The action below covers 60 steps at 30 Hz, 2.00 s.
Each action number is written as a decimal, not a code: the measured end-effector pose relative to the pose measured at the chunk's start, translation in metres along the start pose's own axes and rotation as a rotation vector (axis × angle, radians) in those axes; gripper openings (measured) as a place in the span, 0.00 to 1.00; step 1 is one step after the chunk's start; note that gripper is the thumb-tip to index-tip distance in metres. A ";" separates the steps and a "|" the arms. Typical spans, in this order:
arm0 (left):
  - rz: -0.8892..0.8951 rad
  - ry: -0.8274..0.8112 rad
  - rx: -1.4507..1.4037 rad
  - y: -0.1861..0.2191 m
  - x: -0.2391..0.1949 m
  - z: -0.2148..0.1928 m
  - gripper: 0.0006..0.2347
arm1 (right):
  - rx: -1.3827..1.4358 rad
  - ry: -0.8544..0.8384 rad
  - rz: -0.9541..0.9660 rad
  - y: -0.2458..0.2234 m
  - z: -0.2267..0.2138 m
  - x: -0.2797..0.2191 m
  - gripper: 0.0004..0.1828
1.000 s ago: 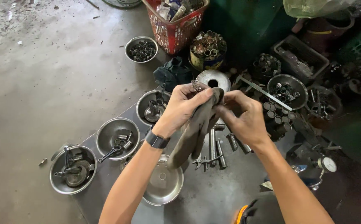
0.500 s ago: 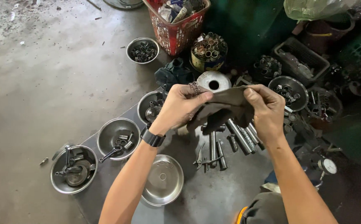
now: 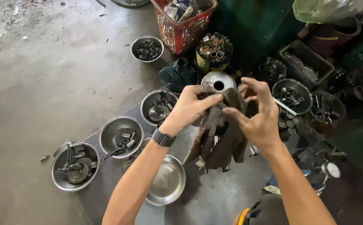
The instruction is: The person handles small metal components at a workbench, picking parts from metal bowls, wiping them with a cloth, and placing them into a shallow metal dish. They move between bowls of parts, occasionally using a wrench on a part, and continue sorting and wiping pieces one at a time.
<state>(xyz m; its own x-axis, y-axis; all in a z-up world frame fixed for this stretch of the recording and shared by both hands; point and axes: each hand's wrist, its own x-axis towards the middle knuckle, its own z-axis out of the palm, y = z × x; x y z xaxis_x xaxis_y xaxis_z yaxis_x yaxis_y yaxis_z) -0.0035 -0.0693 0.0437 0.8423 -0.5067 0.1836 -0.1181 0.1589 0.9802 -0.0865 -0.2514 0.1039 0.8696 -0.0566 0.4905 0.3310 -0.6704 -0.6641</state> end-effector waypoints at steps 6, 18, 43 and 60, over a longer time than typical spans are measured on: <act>-0.136 0.092 -0.117 0.004 -0.001 0.003 0.11 | 0.047 -0.179 -0.245 0.015 0.007 -0.006 0.23; 0.181 0.345 -0.175 0.007 -0.003 -0.032 0.09 | -0.692 -0.882 0.265 0.021 0.005 -0.006 0.23; 0.508 0.347 0.612 0.019 -0.020 -0.025 0.07 | 1.363 -0.174 0.824 0.113 0.069 -0.024 0.18; 0.084 0.251 -0.155 -0.036 -0.027 0.024 0.06 | 1.102 -0.156 0.554 0.085 0.082 -0.017 0.11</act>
<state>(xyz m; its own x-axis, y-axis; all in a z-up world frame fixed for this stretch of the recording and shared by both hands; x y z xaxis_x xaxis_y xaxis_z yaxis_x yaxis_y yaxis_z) -0.0349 -0.0818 0.0056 0.9389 -0.2637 0.2210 -0.1281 0.3283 0.9358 -0.0432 -0.2468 -0.0069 0.9996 0.0055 -0.0290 -0.0288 0.3982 -0.9168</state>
